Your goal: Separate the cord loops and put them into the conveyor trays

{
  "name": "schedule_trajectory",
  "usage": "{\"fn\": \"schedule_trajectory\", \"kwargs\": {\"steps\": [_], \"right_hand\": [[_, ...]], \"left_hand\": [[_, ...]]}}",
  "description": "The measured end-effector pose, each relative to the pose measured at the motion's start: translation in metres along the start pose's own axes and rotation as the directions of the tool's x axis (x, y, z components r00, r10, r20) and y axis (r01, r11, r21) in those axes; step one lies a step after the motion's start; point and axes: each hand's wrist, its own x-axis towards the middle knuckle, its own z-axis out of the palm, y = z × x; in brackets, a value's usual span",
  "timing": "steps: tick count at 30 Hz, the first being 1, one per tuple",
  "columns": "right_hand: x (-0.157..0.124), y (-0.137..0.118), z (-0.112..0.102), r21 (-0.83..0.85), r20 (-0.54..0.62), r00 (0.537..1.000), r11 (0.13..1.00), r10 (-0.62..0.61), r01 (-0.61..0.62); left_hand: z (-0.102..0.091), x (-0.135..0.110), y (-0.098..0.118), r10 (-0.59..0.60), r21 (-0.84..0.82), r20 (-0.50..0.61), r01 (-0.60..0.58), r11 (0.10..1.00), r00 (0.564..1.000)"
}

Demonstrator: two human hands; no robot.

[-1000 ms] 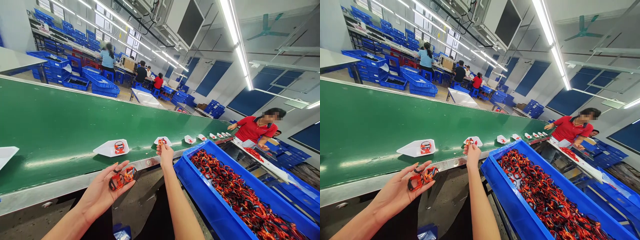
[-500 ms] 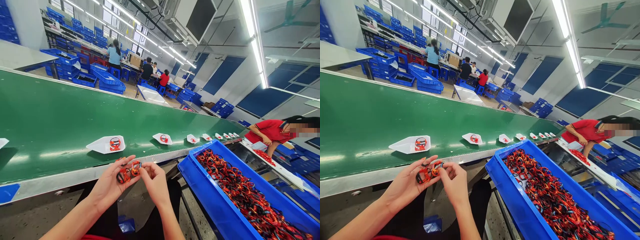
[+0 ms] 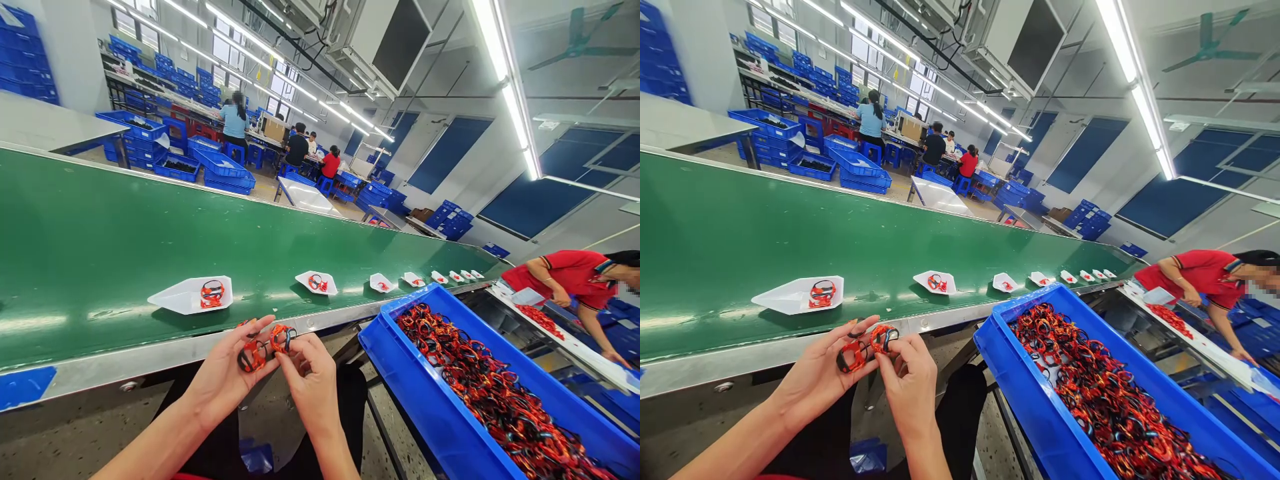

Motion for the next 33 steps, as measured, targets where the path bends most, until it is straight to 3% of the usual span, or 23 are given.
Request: {"fn": "schedule_trajectory", "kwargs": {"steps": [5,8,10,13,16,22,29,31,33], "right_hand": [[-0.002,0.002,0.001,0.021,-0.008,1.0,1.0,-0.002,0.002],[-0.002,0.007,0.002,0.198,-0.003,0.994,0.974,0.113,-0.11],[-0.002,0.013,0.003,0.398,0.052,0.962,0.878,0.269,-0.267],[-0.002,0.022,0.005,0.646,0.171,0.886,0.63,0.432,-0.431],[-0.003,0.027,0.007,0.752,0.23,0.852,0.47,0.47,-0.462],[-0.005,0.034,0.011,0.815,0.322,0.836,0.32,0.444,-0.484],[-0.009,0.04,0.015,0.834,0.368,0.826,0.242,0.427,-0.496],[-0.005,0.039,0.014,0.83,0.359,0.838,0.27,0.41,-0.487],[0.004,0.039,0.008,0.818,0.283,0.862,0.364,0.422,-0.446]], "left_hand": [[-0.001,-0.002,0.0,-0.012,0.013,0.009,0.012,1.0,1.0],[-0.001,-0.002,0.001,-0.021,-0.016,-0.007,0.02,1.0,1.0],[0.0,-0.003,0.001,-0.036,-0.051,-0.005,0.035,0.998,0.999],[0.0,-0.003,0.001,-0.056,-0.077,0.011,0.057,0.995,0.998],[-0.001,-0.002,0.0,-0.067,-0.082,0.012,0.068,0.994,0.998],[-0.001,-0.002,-0.001,-0.082,-0.097,0.01,0.083,0.992,0.997],[0.003,-0.005,-0.001,-0.092,-0.093,0.017,0.093,0.991,0.996],[0.003,-0.005,-0.001,-0.099,-0.096,0.015,0.1,0.99,0.995],[0.002,-0.004,0.001,-0.101,-0.1,0.008,0.101,0.99,0.995]]}}
